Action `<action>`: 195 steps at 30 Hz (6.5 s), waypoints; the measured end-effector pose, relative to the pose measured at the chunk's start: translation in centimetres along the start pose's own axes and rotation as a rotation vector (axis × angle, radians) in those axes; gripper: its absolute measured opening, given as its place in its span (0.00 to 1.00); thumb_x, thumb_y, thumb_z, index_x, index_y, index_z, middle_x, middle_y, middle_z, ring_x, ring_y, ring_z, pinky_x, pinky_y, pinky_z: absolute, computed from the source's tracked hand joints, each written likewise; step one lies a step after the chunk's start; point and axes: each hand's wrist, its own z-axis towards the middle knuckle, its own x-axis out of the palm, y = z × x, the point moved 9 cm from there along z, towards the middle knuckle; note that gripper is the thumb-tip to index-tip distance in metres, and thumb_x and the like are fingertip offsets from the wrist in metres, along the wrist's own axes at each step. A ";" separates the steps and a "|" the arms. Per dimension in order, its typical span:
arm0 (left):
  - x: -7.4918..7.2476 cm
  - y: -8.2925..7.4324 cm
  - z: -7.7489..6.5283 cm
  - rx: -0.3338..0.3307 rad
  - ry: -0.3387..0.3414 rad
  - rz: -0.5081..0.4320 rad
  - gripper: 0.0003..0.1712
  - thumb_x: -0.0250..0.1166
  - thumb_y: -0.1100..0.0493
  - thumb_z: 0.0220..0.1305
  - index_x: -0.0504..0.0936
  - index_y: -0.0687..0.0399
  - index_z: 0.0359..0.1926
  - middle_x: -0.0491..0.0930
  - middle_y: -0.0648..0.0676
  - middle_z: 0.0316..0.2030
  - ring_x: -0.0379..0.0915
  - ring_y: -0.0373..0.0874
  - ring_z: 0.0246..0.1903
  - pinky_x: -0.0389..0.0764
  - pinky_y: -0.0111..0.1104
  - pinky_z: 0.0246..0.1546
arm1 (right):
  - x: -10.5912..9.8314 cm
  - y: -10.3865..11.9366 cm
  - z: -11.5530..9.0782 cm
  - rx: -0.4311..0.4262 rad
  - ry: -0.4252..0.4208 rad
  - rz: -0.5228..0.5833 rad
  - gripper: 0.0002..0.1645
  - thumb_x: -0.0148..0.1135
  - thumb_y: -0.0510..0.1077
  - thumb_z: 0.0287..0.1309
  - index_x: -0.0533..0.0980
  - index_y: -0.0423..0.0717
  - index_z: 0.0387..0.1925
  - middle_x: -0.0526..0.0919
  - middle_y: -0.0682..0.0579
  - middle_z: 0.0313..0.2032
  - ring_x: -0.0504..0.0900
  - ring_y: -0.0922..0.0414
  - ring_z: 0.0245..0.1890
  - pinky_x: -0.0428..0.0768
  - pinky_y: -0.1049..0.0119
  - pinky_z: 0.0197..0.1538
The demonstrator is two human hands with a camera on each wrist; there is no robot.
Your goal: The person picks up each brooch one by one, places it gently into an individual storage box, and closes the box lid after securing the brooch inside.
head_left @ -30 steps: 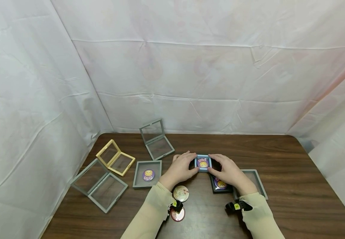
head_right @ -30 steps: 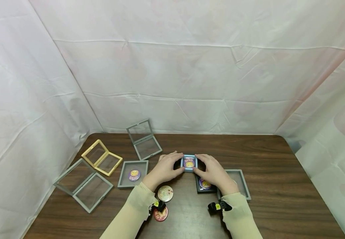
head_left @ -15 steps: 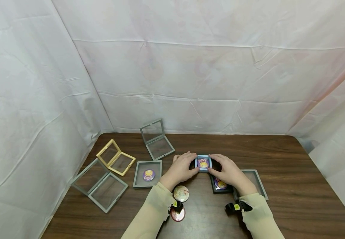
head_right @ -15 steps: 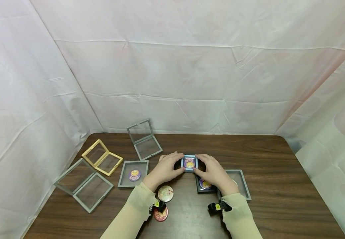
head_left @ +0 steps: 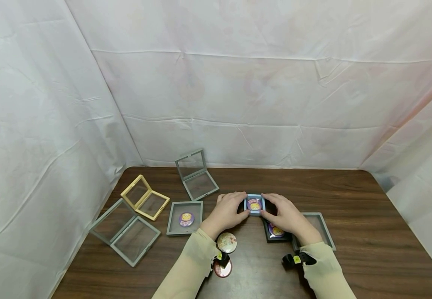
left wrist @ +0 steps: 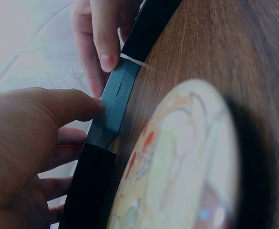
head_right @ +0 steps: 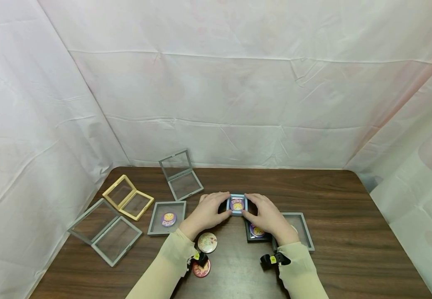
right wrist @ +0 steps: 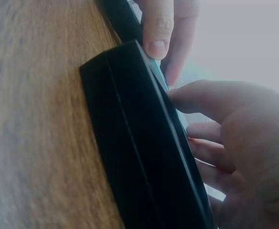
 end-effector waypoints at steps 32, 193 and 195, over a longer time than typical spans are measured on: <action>-0.7 0.5 -0.2 0.018 0.031 -0.011 0.36 0.70 0.43 0.76 0.76 0.55 0.77 0.76 0.55 0.75 0.70 0.54 0.75 0.67 0.55 0.73 | -0.4 -0.3 0.0 0.037 -0.007 -0.026 0.41 0.75 0.53 0.71 0.74 0.38 0.76 0.78 0.35 0.71 0.75 0.33 0.72 0.74 0.31 0.69; -6.6 0.7 -8.0 0.066 -0.234 -0.015 0.30 0.83 0.48 0.54 0.87 0.55 0.55 0.78 0.52 0.46 0.77 0.40 0.34 0.83 0.32 0.34 | 4.5 10.0 0.9 0.005 0.035 0.400 0.05 0.69 0.41 0.75 0.86 0.44 0.44 0.91 0.57 0.32 0.89 0.55 0.29 0.81 0.69 0.33; -6.7 1.1 -7.8 0.059 -0.239 -0.028 0.31 0.84 0.49 0.54 0.87 0.56 0.56 0.77 0.53 0.47 0.78 0.41 0.35 0.83 0.32 0.35 | 4.6 9.9 1.4 0.012 0.032 0.405 0.04 0.69 0.41 0.75 0.86 0.44 0.43 0.90 0.58 0.32 0.89 0.54 0.30 0.81 0.69 0.33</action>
